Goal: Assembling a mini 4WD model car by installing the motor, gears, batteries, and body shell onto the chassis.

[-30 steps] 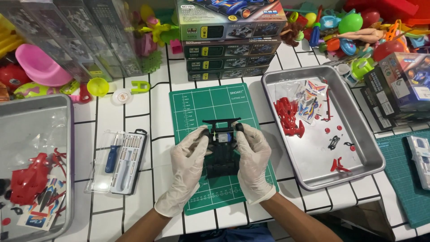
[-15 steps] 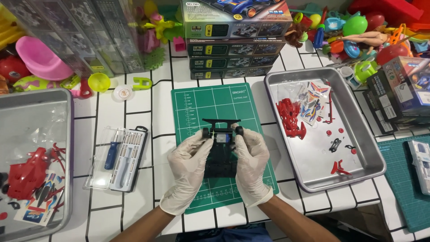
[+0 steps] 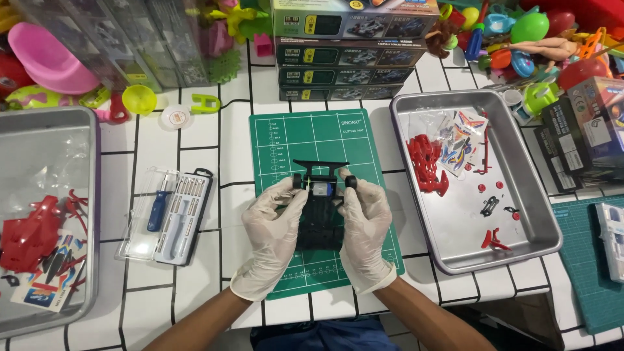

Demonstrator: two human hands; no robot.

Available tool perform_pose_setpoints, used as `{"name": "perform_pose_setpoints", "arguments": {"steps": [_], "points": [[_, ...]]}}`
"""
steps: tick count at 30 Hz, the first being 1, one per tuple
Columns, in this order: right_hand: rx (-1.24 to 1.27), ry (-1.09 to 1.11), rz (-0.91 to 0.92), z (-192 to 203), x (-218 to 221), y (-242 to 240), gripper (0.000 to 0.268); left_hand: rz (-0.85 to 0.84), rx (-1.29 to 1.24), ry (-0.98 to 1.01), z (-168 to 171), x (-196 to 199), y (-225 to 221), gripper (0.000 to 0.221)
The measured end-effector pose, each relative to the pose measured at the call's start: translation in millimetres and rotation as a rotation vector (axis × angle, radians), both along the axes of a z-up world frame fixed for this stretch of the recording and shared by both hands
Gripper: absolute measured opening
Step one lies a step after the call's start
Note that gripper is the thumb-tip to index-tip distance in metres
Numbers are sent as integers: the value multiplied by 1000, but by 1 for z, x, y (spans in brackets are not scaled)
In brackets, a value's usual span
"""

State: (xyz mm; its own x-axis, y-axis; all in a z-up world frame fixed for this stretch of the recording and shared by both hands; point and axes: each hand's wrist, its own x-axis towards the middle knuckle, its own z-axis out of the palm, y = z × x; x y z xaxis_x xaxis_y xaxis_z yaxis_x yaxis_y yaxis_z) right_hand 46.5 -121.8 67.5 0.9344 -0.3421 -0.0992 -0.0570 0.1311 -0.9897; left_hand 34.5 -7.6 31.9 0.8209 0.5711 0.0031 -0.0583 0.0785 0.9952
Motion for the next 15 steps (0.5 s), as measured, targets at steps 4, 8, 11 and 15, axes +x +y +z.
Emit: {"name": "perform_pose_setpoints", "arguments": {"steps": [4, 8, 11, 15], "points": [[-44, -15, 14, -7, 3, 1, 10, 7, -26, 8, 1, 0, 0, 28], [-35, -16, 2, -10, 4, 2, 10, -2, -11, 0, 4, -1, 0, 29], [-59, -18, 8, -14, 5, -1, 9, -12, 6, -1, 2, -2, 1, 28], [-64, -19, 15, -14, 6, -1, 9, -6, -9, -17, 10, -4, 0, 31]]}}
